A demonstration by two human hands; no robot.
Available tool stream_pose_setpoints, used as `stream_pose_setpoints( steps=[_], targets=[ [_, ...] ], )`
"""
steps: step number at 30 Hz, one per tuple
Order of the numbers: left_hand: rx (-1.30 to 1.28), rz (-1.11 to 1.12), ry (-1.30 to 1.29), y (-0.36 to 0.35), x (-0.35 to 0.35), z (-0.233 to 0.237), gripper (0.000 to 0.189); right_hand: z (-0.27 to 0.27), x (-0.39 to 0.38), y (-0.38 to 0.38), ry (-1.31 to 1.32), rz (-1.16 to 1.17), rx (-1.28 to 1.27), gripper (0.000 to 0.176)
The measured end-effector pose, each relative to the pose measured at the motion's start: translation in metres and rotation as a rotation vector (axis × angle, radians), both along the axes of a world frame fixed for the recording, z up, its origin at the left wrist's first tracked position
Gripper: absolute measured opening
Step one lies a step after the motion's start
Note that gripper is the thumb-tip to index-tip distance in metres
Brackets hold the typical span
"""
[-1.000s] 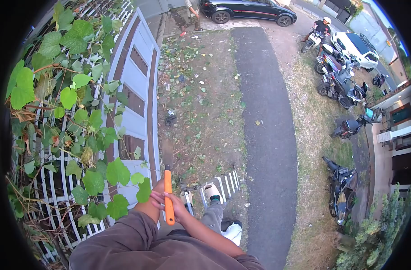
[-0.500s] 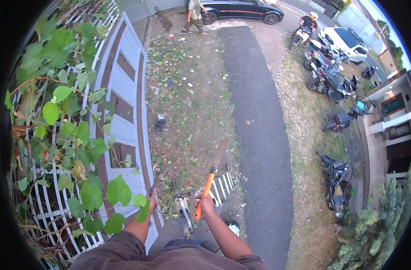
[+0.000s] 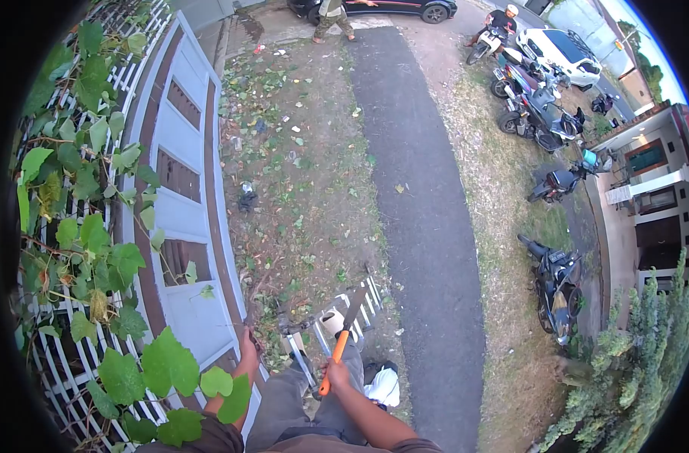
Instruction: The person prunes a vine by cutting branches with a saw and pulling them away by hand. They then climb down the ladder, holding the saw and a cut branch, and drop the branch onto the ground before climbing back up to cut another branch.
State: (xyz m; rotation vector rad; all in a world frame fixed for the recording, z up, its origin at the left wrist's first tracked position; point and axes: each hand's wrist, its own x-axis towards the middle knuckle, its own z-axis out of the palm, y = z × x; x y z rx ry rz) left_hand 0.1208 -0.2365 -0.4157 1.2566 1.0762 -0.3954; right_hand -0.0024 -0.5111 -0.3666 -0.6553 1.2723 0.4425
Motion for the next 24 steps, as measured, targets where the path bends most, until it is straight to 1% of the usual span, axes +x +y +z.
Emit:
stream_pose_setpoints(
  steps=[1,2,3,4,5,7,9,11,13,17,19,20,21,22,23,24],
  targets=[
    [-0.045,0.095,0.028,0.001,0.000,-0.003,0.037,-0.003,-0.008,0.002,0.017,0.040,0.002,0.019],
    [-0.040,0.071,0.033,0.003,0.001,-0.004,0.038,-0.006,-0.016,0.003,0.025,0.035,-0.003,0.019],
    [-0.046,0.067,0.038,-0.001,0.003,-0.002,0.038,-0.011,-0.021,0.002,0.009,0.103,-0.019,0.019],
    [-0.079,0.089,0.061,-0.002,0.004,0.003,0.038,-0.013,-0.026,0.002,-0.004,0.171,-0.032,0.020],
    [-0.110,0.109,0.084,-0.003,0.005,0.009,0.038,-0.014,-0.032,0.003,0.003,0.165,-0.033,0.020],
    [-0.104,0.098,0.073,-0.002,0.002,-0.004,0.036,-0.011,-0.039,0.003,0.008,0.228,-0.091,0.021],
    [-0.055,0.086,0.089,0.000,-0.007,-0.018,0.034,-0.017,-0.044,0.003,0.009,0.211,-0.067,0.023],
    [-0.084,0.069,0.101,-0.002,-0.012,-0.014,0.033,-0.022,-0.046,0.001,0.008,0.205,-0.048,0.024],
    [-0.076,0.002,0.091,-0.006,-0.013,-0.016,0.037,-0.025,-0.040,0.001,0.030,0.275,-0.114,0.024],
    [-0.042,-0.008,0.083,-0.013,-0.008,-0.015,0.035,-0.025,-0.030,0.007,0.018,0.302,-0.170,0.022],
    [-0.052,-0.001,0.076,-0.020,-0.005,-0.013,0.029,-0.016,-0.024,0.003,-0.034,0.479,-0.286,0.024],
    [-0.061,0.005,0.069,-0.026,-0.006,-0.013,0.030,-0.027,-0.030,0.004,-0.031,0.479,-0.282,0.025],
    [-0.050,0.022,0.067,-0.024,-0.004,-0.017,0.031,-0.023,-0.029,0.007,-0.059,0.489,-0.317,0.025],
    [-0.029,0.005,0.116,-0.017,-0.013,-0.028,0.035,-0.025,-0.033,0.006,-0.098,0.618,-0.309,0.024],
    [-0.087,-0.033,0.084,-0.013,-0.017,-0.022,0.035,-0.014,-0.030,0.015,-0.094,0.510,-0.270,0.024],
    [-0.051,-0.036,0.086,-0.008,-0.022,-0.031,0.033,-0.021,-0.036,0.019,-0.071,0.625,-0.307,0.024]
  ],
)
